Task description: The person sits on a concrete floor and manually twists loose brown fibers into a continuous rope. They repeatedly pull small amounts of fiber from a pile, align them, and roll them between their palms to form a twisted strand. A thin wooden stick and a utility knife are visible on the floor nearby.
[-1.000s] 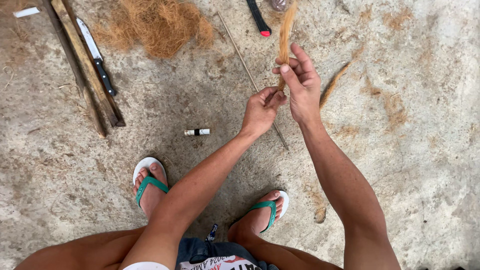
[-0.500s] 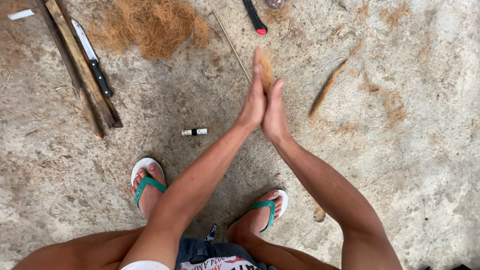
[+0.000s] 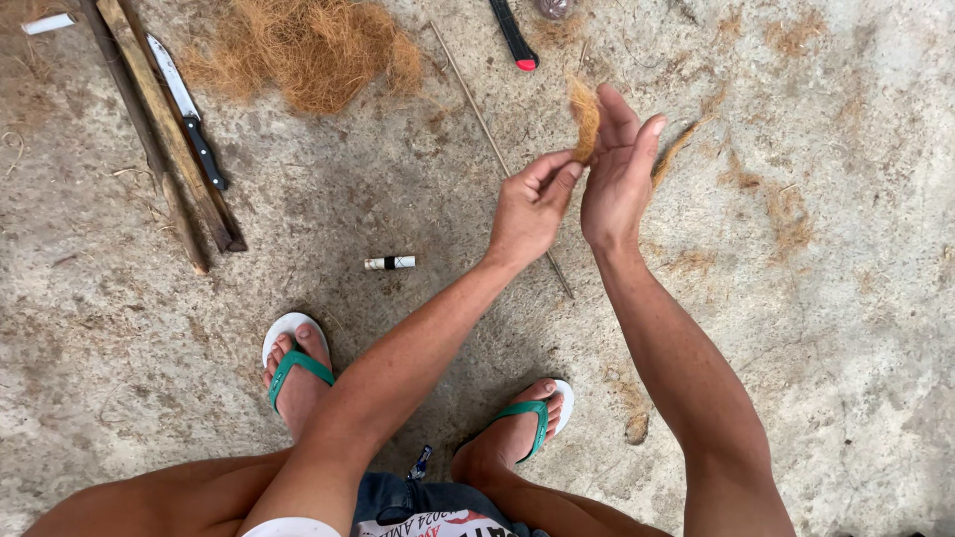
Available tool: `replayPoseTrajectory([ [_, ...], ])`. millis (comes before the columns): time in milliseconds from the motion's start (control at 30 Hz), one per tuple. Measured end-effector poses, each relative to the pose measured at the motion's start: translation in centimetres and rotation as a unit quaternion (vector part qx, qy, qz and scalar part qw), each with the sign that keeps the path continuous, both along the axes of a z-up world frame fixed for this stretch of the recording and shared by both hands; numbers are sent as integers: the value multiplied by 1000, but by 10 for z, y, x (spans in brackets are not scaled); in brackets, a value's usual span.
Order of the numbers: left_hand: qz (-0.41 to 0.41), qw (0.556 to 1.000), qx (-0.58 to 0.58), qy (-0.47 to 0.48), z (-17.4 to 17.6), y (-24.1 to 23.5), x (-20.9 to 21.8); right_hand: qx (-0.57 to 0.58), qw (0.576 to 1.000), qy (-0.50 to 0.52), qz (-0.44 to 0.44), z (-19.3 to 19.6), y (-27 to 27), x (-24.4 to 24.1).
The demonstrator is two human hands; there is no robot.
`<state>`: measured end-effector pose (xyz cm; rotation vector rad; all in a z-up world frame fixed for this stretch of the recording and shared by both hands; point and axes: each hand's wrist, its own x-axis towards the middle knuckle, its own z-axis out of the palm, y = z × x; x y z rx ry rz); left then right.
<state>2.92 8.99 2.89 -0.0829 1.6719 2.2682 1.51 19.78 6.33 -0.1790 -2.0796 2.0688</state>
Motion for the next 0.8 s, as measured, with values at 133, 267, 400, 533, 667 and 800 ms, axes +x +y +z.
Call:
replayPoseTrajectory([
  [133,43,998,36,38,-23,-4,-3,19,992,95,80,1,-2,-2],
  [267,19,997,55,55,-34,-15,-3,18,996,54,71,-5,0,-3],
  [400,59,981,180,37,-30,-27,-27,58,988,-8,145,0,-17,16],
  [533,65,983,149,87,-5,-25,-34,44,972,-69,219,20,-51,34],
  [667,-22,989,68,129,14,-14,-5,107,983,-84,120,33,-58,25],
  [800,-108,975,4,196,25,2,26,30,999,-15,1,26,-19,-18],
])
